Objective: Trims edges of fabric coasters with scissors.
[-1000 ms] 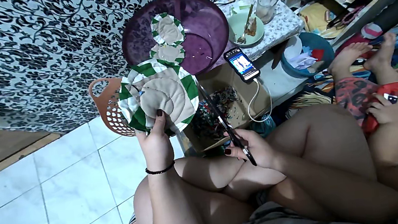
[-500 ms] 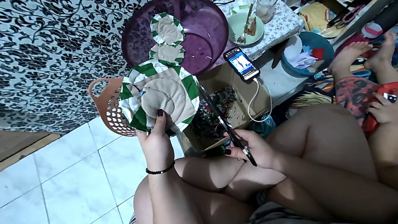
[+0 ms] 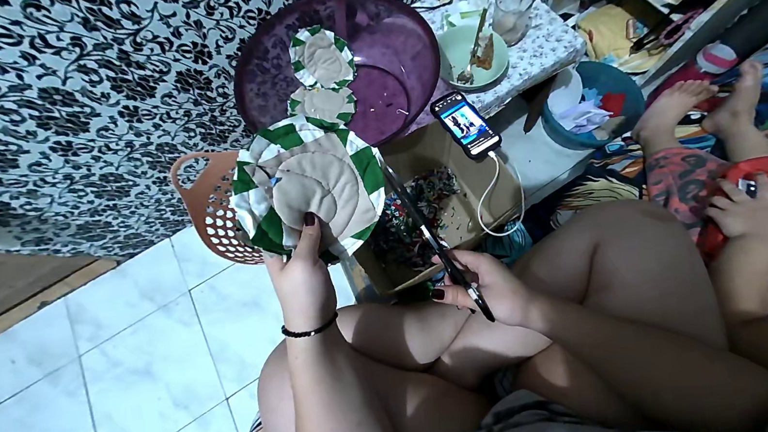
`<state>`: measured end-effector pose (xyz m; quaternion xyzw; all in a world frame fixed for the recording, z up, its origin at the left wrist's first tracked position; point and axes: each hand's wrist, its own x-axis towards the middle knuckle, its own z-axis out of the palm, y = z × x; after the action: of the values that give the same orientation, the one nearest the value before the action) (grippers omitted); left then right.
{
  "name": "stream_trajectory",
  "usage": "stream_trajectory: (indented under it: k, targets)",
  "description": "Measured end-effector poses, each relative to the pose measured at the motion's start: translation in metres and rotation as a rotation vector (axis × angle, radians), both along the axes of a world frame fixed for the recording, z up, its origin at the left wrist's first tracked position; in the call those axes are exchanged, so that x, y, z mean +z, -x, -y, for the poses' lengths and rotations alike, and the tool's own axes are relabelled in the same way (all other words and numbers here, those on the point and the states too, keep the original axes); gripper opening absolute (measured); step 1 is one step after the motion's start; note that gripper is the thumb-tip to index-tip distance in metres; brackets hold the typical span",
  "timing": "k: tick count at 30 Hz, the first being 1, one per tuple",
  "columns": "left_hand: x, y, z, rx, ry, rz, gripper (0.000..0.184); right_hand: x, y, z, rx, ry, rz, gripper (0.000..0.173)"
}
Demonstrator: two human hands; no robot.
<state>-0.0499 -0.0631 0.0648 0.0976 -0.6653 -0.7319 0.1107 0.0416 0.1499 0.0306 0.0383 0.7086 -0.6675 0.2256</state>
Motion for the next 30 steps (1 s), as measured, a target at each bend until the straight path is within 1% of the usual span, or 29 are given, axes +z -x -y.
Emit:
stream_trajectory:
  k: [3, 5, 8, 11, 13, 16, 18, 20, 23, 26, 30]
  targets:
    - [0.0008, -0.0001, -0.0005, -0.006, -0.007, -0.008, 0.027, -0.0018, -0.0009, -0.0004, 0.011, -0.005, -0.032, 0.066]
    - [0.0007, 0.0001, -0.0006, -0.012, -0.013, -0.021, 0.026, -0.004, -0.0021, -0.001, 0.04, 0.005, -0.065, 0.074]
    - [0.0013, -0.0002, -0.0007, -0.022, -0.008, -0.036, 0.025, -0.0008, -0.0026, -0.0011, 0.074, -0.002, -0.048, 0.084]
    - [0.0034, -0.0003, -0.0008, -0.025, 0.004, -0.027, 0.02, 0.0006, -0.0033, -0.0013, 0.075, -0.011, -0.042, 0.082]
    - [0.0043, -0.0001, -0.0011, -0.014, 0.01, -0.021, 0.018, -0.0003, -0.0039, -0.0015, 0.073, -0.001, -0.057, 0.075]
    - [0.0044, -0.0003, -0.0013, -0.005, 0.024, -0.017, 0.019, -0.0041, -0.0046, -0.0022, 0.063, 0.087, -0.076, 0.065]
    - [0.0038, -0.0003, -0.0014, -0.002, 0.027, -0.022, 0.017, -0.0054, -0.005, -0.003, 0.086, 0.137, -0.084, 0.068]
    - [0.003, -0.0006, -0.0006, -0.021, 0.036, -0.026, 0.017, -0.0066, -0.0053, -0.0026, 0.101, 0.129, -0.131, 0.079]
    - [0.003, -0.0017, -0.002, -0.051, 0.041, -0.035, 0.014, -0.0084, -0.0044, -0.002, 0.1, 0.126, -0.18, 0.085]
    - [0.0027, -0.0033, -0.0044, -0.077, 0.054, -0.029, 0.015, -0.007, -0.0038, -0.0016, 0.06, 0.128, -0.191, 0.082]
    - [0.0025, -0.005, -0.0054, -0.122, 0.074, -0.029, 0.018, -0.0017, -0.002, -0.0019, -0.016, 0.078, -0.214, 0.072]
